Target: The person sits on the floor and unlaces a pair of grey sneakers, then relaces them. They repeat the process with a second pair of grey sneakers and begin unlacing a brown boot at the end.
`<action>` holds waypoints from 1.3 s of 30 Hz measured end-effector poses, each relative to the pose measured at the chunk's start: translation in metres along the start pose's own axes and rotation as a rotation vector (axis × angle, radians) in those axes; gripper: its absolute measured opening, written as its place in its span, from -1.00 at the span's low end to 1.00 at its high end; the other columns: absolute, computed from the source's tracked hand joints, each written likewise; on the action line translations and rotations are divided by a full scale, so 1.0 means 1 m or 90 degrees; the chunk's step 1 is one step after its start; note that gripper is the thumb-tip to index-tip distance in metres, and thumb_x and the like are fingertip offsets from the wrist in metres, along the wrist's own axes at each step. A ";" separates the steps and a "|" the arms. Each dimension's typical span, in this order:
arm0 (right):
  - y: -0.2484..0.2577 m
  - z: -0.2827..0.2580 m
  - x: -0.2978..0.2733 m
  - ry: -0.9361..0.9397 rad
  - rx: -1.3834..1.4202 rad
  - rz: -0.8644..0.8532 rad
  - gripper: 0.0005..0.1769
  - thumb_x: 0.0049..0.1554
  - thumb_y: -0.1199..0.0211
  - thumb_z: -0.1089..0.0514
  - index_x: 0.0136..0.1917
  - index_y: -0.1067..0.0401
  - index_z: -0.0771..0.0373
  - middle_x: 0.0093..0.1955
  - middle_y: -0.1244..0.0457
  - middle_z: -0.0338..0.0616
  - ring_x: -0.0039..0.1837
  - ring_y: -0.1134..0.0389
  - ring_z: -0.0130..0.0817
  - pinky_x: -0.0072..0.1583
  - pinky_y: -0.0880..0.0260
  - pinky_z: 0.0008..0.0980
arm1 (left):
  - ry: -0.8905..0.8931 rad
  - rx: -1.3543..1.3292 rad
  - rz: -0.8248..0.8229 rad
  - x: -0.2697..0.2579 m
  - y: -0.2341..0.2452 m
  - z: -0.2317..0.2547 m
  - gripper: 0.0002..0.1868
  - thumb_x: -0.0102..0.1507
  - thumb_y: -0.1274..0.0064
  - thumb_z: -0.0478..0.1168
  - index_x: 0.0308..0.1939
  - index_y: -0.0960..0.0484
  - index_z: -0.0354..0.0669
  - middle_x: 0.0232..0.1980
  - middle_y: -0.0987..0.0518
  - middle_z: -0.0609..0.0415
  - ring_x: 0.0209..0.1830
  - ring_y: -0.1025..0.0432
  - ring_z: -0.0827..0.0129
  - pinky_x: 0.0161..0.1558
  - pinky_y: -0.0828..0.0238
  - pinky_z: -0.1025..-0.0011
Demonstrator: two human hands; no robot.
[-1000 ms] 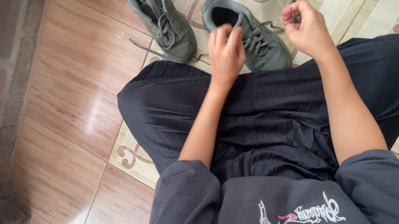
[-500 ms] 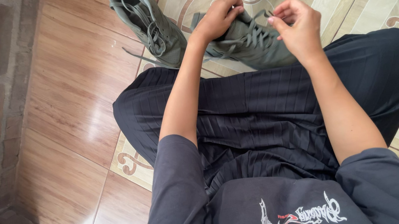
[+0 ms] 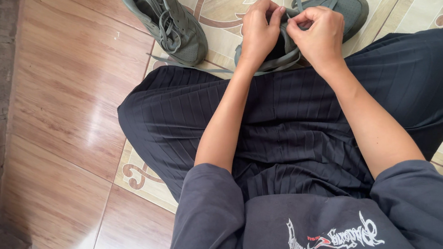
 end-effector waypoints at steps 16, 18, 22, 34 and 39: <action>-0.012 0.000 -0.010 -0.008 -0.063 0.059 -0.74 0.16 -0.50 0.19 -0.27 -0.54 0.38 -0.30 -0.37 0.04 -0.25 -0.42 -0.13 -0.13 -0.37 -0.25 | -0.011 -0.005 -0.025 -0.014 0.006 0.016 -0.89 0.21 -0.17 -0.26 -0.37 -0.63 -0.24 -0.33 -0.56 0.02 -0.23 -0.44 0.15 -0.14 -0.37 0.24; -0.013 -0.001 -0.012 -0.015 -0.041 0.072 -0.75 0.17 -0.48 0.19 -0.25 -0.53 0.39 -0.28 -0.37 0.02 -0.25 -0.42 -0.15 -0.14 -0.37 -0.26 | -0.006 -0.011 -0.026 -0.016 0.009 0.016 -0.90 0.21 -0.17 -0.26 -0.35 -0.65 -0.23 -0.32 -0.57 0.03 -0.22 -0.45 0.15 -0.12 -0.38 0.25; -0.011 -0.006 -0.009 0.006 0.006 -0.010 -0.85 0.18 -0.46 0.19 -0.12 -0.58 0.32 -0.18 -0.39 -0.03 -0.17 -0.45 -0.22 -0.08 -0.41 -0.29 | -0.060 -0.022 -0.017 -0.018 0.018 0.021 -0.92 0.24 -0.15 -0.27 -0.25 -0.70 -0.20 -0.22 -0.62 0.04 -0.13 -0.47 0.13 -0.04 -0.39 0.26; -0.010 0.043 0.030 -0.109 0.204 -0.280 -0.84 0.27 -0.36 0.16 0.08 -0.59 0.26 -0.03 -0.41 -0.22 0.02 -0.38 -0.50 0.11 -0.37 -0.46 | -0.316 0.029 -0.141 0.011 0.028 0.058 -0.88 0.17 -0.26 -0.26 -0.24 -0.70 -0.16 -0.17 -0.56 -0.03 -0.12 -0.45 0.05 -0.04 -0.39 0.24; -0.031 0.072 0.026 -0.088 0.275 -0.297 -0.83 0.32 -0.32 0.17 0.05 -0.52 0.34 -0.04 -0.37 -0.25 0.03 -0.35 -0.56 0.09 -0.37 -0.51 | -0.064 0.250 0.021 -0.047 0.029 0.057 -0.75 0.25 -0.17 -0.11 -0.22 -0.56 -0.24 -0.23 -0.54 -0.09 -0.12 -0.43 0.00 -0.01 -0.26 0.12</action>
Point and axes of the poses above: each hand's wrist, its own x-axis towards the middle knuckle, its own y-axis out of the back of the hand, z = x × y, the point moved 7 cm from there along x, towards the middle knuckle
